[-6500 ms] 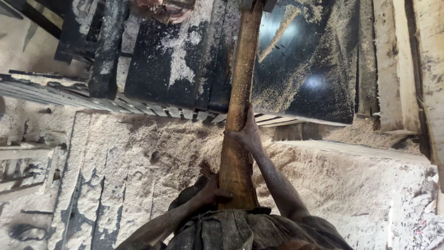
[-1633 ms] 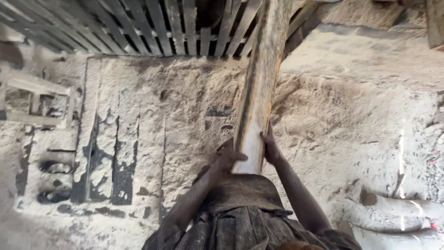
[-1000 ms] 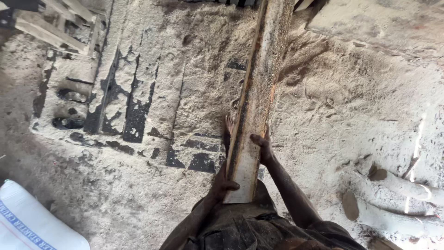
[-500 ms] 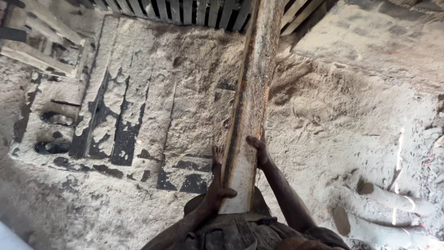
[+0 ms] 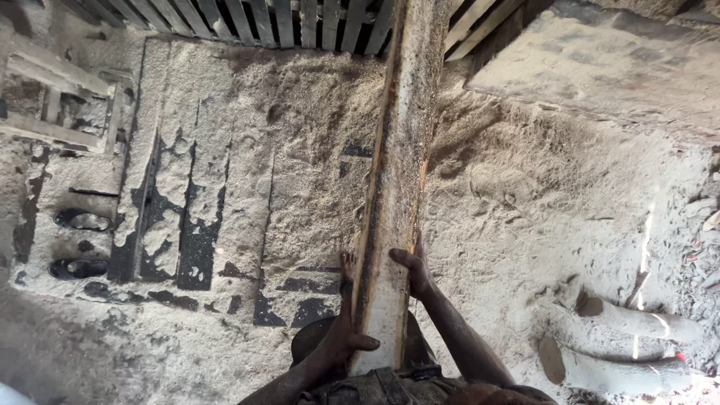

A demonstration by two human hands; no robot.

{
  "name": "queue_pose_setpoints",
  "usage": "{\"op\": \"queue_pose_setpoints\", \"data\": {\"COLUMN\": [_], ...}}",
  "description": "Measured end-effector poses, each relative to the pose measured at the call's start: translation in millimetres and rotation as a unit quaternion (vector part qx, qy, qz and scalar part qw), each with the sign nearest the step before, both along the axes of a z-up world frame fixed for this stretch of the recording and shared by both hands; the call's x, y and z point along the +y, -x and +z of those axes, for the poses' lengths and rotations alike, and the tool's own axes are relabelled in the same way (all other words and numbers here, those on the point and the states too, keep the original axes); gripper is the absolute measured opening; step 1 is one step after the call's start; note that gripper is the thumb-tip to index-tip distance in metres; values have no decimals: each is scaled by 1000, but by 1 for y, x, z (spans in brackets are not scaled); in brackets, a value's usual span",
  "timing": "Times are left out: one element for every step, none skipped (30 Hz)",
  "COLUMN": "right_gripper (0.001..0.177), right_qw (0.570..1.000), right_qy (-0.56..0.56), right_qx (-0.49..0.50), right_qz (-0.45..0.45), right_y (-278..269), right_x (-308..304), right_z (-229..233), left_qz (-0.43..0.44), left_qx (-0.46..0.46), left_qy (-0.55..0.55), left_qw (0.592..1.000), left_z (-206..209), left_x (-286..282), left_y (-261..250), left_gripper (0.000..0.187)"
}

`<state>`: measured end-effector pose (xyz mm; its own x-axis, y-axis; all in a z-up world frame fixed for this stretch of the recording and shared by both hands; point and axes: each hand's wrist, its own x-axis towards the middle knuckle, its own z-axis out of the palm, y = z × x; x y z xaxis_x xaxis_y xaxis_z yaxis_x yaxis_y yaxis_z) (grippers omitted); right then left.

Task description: The person uses a vertical band saw to trim and shape several wooden planks, feeding them into the blade by hand and setting trimmed pieces aside.

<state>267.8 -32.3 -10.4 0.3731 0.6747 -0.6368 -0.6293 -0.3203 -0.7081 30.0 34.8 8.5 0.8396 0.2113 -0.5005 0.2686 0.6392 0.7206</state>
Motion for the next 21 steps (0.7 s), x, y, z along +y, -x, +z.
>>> {"op": "queue_pose_setpoints", "data": {"right_gripper": [86, 92, 92, 93, 96, 96, 97, 99, 99, 102, 107, 107, 104, 103, 103, 107, 115, 115, 105, 96, 96], "right_qw": [999, 996, 996, 998, 999, 999, 999, 998, 999, 999, 998, 998, 998, 995, 995, 999, 999, 999, 1000, 999, 999], "right_qy": [-24, -47, -46, -25, -4, -5, 14, 32, 31, 45, 58, 57, 16, -24, -25, 7, 38, 38, 11, -17, -18], "right_qx": [16, 31, 32, 0, -32, -33, -20, -7, -8, 4, 17, 16, 40, 63, 63, 26, -11, -9, -14, -21, -21], "right_qz": [35, 68, 65, 53, 40, 39, 42, 45, 44, 25, 5, 5, 38, 72, 73, 34, -6, -6, 10, 24, 22], "right_y": [-4, -7, -8, -11, -14, -17, -19, -23, -27, -30, -33, -37, -40, -45, -48, -50, -55, -59, -63, -68, -71], "right_x": [1, 1, 0, 0, 1, 2, 4, 5, 5, 7, 9, 11, 15, 19, 25, 34, 43, 50, 55, 59, 64], "right_z": [-3, -6, -9, -11, -14, -19, -26, -33, -39, -45, -49, -51, -50, -46, -38, -28, -18, -10, -4, 0, 0], "left_qz": [-1, -12, -23, -24, -16, -7, -8, -9, -10, -11, -3, 5, 5, -11, -27, -27, -14, -5, -7, -9, -13], "left_qx": [2, 5, 8, 8, 1, -6, -7, 10, 26, 26, 24, 22, 22, 36, 50, 49, -17, -81, -80, -41, -3], "left_qy": [1, -30, -60, -60, -64, -69, -70, -60, -51, -52, -19, 15, 14, -7, -29, -30, -134, -233, -233, -157, -79], "left_qw": [1000, 999, 998, 998, 998, 998, 998, 998, 998, 998, 1000, 1000, 1000, 999, 998, 998, 991, 969, 969, 987, 997], "left_z": [-1, -2, -3, -5, -5, -5, -4, -1, 2, 6, 8, 9, 8, 7, 4, 0, -4, -6, -6, -6, -7], "left_x": [3, 5, 6, 8, 10, 13, 16, 20, 23, 25, 28, 31, 35, 39, 42, 46, 51, 55, 56, 59, 63], "left_y": [-2, -3, -5, -8, -12, -16, -19, -22, -25, -29, -33, -37, -40, -43, -47, -51, -57, -60, -63, -67, -70], "left_gripper": [150, 152, 153, 153, 152, 151, 151, 149, 147, 147, 144, 140, 140, 141, 141, 141, 148, 155, 155, 158, 161]}}
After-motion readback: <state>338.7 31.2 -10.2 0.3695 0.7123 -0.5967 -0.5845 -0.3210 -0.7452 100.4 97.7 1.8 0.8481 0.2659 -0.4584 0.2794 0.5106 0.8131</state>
